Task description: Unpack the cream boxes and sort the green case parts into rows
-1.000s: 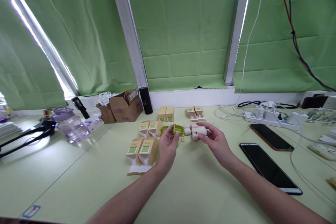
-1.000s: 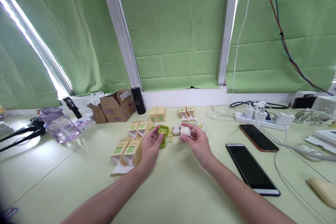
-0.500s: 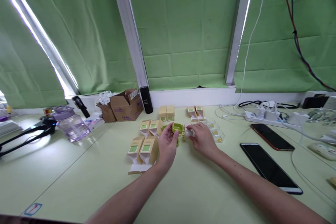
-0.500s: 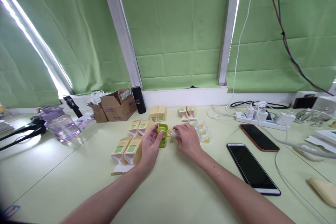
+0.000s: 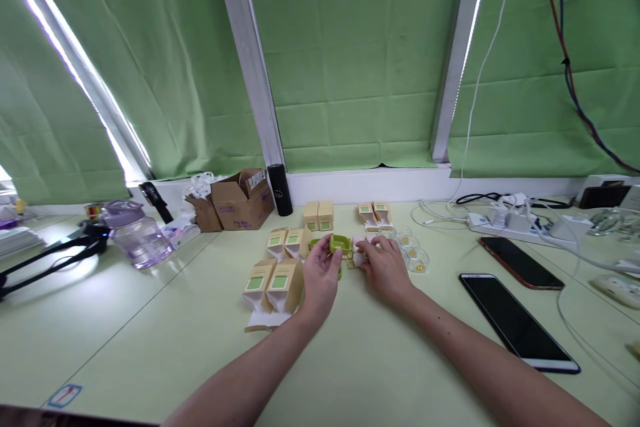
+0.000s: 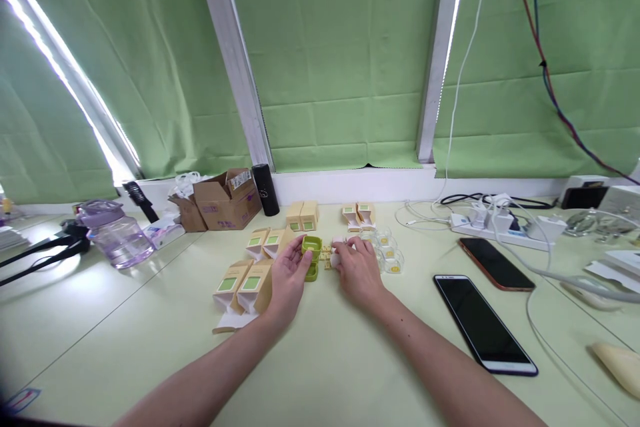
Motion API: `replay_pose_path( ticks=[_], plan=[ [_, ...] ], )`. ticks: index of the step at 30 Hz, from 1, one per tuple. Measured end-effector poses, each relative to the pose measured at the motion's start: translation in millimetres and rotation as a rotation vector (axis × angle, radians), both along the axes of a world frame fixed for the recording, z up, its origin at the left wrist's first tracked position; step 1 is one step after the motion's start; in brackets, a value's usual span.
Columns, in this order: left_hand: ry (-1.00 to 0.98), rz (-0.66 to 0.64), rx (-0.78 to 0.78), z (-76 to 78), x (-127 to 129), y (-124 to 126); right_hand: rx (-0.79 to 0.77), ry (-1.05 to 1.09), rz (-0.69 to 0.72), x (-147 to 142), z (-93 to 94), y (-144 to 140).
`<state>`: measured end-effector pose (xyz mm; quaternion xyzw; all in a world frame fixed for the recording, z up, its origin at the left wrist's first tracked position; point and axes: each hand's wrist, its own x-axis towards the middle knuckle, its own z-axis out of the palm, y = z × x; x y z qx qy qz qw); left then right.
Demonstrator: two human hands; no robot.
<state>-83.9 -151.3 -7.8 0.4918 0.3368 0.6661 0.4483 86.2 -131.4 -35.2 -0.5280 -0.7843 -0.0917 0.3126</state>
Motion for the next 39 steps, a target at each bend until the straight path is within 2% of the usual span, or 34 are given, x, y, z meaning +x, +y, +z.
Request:
replay_pose_path(
  ticks=[14,20,26,31,39],
  plan=[
    [-0.001,-0.021,0.007,1.6,-0.1,-2.6,0.033,0.006,0.023,4.6,-2.3,-3.0],
    [-0.001,-0.056,0.043,3.6,-0.8,-4.8,0.116,0.155,0.041,7.1,16.6,-10.8],
    [-0.013,-0.147,0.069,6.9,1.7,-11.9,0.143,0.328,0.239,2.8,34.7,-35.7],
    [0.007,-0.207,0.046,3.5,5.6,-15.7,0.133,0.395,0.293,0.9,26.3,-48.2],
    [0.042,-0.234,0.03,-4.2,10.5,-13.7,0.169,0.501,0.308,-7.8,9.3,-46.8]
  ],
)
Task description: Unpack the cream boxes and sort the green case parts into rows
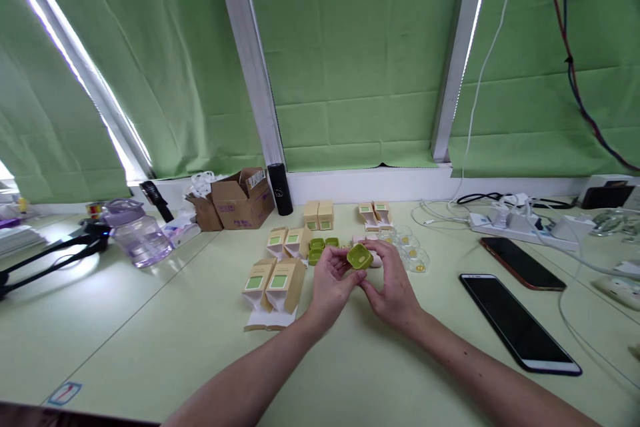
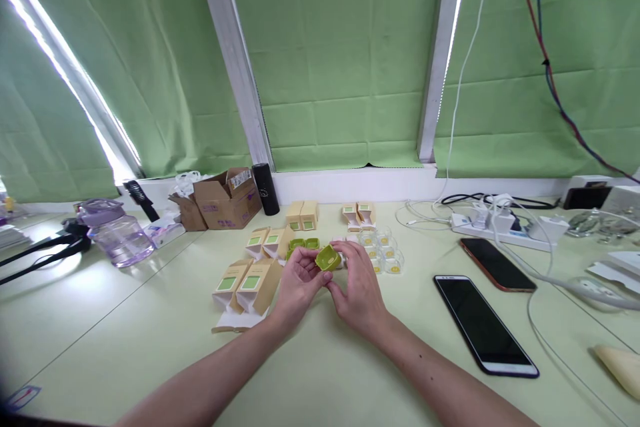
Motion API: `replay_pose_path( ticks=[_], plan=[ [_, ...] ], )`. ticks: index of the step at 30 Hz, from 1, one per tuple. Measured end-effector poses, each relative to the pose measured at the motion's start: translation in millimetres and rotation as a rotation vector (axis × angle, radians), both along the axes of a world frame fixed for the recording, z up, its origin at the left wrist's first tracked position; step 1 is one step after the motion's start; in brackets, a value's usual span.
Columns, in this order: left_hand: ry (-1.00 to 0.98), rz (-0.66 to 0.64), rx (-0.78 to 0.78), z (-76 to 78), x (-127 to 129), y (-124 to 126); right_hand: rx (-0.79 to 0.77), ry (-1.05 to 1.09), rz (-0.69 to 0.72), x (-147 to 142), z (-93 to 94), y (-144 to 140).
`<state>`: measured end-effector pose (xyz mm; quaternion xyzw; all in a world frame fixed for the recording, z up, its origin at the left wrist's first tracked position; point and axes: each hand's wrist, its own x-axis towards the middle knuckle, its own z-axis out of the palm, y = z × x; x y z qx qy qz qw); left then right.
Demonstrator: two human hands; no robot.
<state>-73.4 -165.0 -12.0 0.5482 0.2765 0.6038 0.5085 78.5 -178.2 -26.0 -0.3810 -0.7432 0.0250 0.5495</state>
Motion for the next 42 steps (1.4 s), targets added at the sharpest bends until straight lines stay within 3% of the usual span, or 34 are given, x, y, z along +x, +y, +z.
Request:
replay_pose_path(
  ticks=[10,18,25,42],
  plan=[
    [0.126,-0.004,0.007,-2.7,5.2,-5.0,-0.018,0.054,-0.053,2.3,-7.9,1.7],
    [0.276,0.145,0.114,3.8,3.8,-8.7,-0.06,0.047,-0.053,7.2,-3.4,-0.7],
    [0.338,0.202,0.217,2.9,1.8,-9.3,-0.046,0.023,-0.041,8.8,-0.5,-3.3],
    [0.347,0.165,0.226,2.8,-1.7,-8.3,-0.077,0.013,-0.032,12.7,-1.0,-3.1]
  ],
)
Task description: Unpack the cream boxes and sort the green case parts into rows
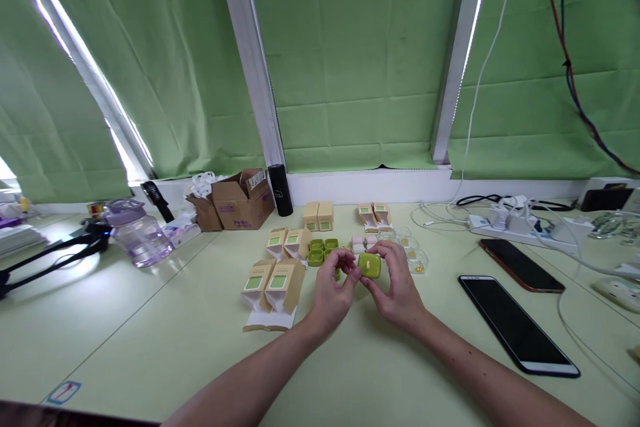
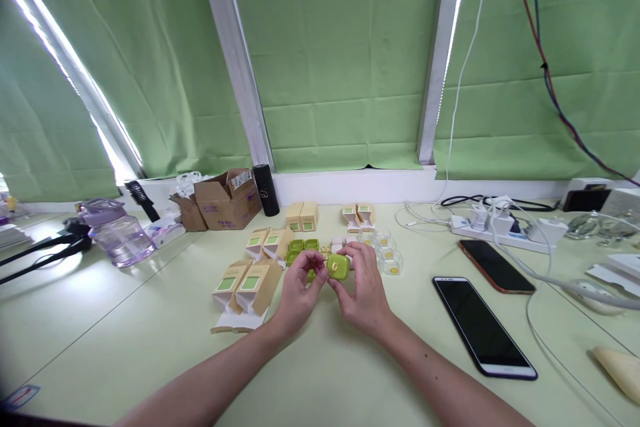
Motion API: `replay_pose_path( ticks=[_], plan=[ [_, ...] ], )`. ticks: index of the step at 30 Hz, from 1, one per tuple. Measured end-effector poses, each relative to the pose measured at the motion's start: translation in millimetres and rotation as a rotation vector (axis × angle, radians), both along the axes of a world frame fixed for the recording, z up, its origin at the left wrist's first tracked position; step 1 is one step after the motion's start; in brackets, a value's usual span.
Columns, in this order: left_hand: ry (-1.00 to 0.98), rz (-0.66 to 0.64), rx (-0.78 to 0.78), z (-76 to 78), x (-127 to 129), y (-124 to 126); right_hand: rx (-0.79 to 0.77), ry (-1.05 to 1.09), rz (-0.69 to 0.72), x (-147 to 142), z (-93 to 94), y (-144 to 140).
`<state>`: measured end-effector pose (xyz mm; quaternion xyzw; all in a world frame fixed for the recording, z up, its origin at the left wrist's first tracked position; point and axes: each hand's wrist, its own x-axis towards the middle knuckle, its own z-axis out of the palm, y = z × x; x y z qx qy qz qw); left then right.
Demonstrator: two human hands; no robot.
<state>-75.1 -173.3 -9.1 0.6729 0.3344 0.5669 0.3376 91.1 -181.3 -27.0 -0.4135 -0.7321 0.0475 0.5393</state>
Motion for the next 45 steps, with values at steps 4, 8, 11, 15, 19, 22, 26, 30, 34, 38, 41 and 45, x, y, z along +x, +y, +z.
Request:
replay_pose_path(
  ticks=[4,8,11,15,19,22,26,30,34,38,41,45],
  plan=[
    [0.006,-0.021,-0.003,-2.6,-1.0,1.9,-0.007,0.015,0.034,0.5,-1.2,1.0],
    [0.021,-0.032,0.022,-5.0,-0.9,3.0,-0.011,0.038,0.068,0.4,-1.1,0.6],
    [0.038,-0.031,0.056,-7.6,-0.6,4.5,-0.01,0.057,0.088,0.0,-1.0,-0.1],
    [0.076,0.006,0.128,-11.1,-1.2,6.9,-0.032,0.077,0.097,-0.1,-2.4,0.2],
    [0.108,0.008,0.169,-12.1,-1.8,8.2,-0.054,0.088,0.107,0.6,-3.1,2.2],
    [0.101,0.008,0.166,-10.6,-1.3,7.9,-0.049,0.098,0.13,1.1,-2.1,3.1],
    [0.098,0.026,0.142,-7.9,-0.2,6.8,-0.069,0.115,0.148,0.6,-1.3,2.5],
    [0.107,0.075,0.119,-7.2,0.0,6.7,-0.101,0.151,0.184,-0.2,-1.3,0.4],
    [0.088,0.084,0.068,-6.8,-0.6,8.0,-0.123,0.153,0.235,0.7,-0.1,-2.1],
    [0.019,0.063,-0.042,-6.4,-1.0,10.8,-0.147,0.179,0.276,2.1,-0.3,-3.0],
    [-0.032,0.026,-0.119,-6.0,-1.2,12.5,-0.167,0.194,0.299,2.9,-2.3,-2.3],
    [-0.097,-0.024,-0.192,-4.3,-1.6,12.2,-0.184,0.206,0.323,3.2,-4.4,-1.9]
  ],
)
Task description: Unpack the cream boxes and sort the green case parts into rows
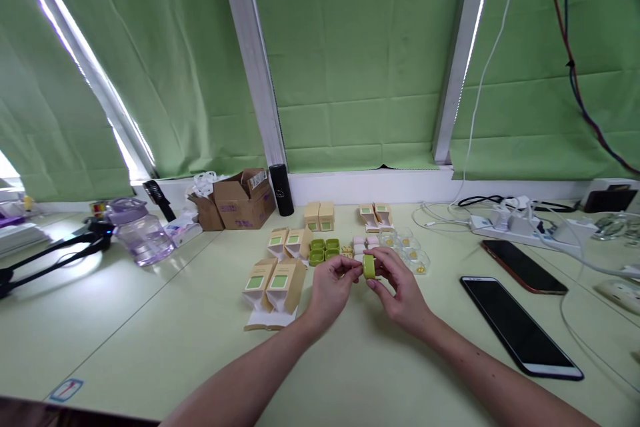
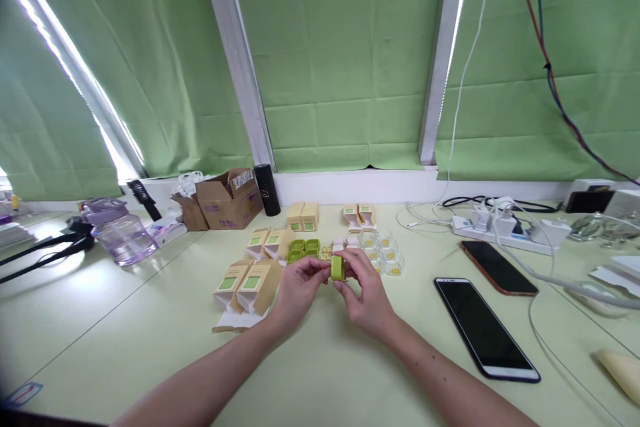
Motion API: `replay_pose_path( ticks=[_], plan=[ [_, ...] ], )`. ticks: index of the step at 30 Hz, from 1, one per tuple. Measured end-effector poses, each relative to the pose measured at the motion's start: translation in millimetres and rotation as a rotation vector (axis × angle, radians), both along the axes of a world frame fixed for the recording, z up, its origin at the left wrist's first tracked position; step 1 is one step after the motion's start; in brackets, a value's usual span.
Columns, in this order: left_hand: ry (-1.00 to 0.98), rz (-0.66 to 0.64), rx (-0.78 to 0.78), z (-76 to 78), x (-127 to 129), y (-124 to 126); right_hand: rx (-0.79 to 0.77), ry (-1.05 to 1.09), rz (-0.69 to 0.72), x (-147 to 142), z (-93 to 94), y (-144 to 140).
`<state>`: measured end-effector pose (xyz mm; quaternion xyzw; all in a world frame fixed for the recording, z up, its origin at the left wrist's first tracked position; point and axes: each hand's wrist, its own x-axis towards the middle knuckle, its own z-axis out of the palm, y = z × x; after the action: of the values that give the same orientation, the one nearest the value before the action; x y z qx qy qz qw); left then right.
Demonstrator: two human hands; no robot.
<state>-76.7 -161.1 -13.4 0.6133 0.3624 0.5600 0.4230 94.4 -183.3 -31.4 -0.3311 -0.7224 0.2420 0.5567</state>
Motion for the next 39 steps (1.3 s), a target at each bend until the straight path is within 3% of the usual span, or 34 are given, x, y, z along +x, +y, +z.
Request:
replay_pose_path(
  ticks=[16,28,33,39],
  plan=[
    [-0.075,-0.049,-0.025,-1.5,-0.5,-0.3,-0.036,0.031,0.052,-0.8,0.9,-1.6],
    [-0.054,-0.011,-0.001,-4.0,0.4,-0.4,-0.068,0.102,0.056,-0.9,1.9,0.1],
    [-0.031,-0.019,0.013,-4.0,2.3,-3.5,-0.062,0.117,-0.004,-0.9,6.2,0.6],
    [0.102,0.025,0.2,3.9,-3.5,-5.6,0.024,-0.008,-0.15,2.6,3.8,3.7]
  ],
)
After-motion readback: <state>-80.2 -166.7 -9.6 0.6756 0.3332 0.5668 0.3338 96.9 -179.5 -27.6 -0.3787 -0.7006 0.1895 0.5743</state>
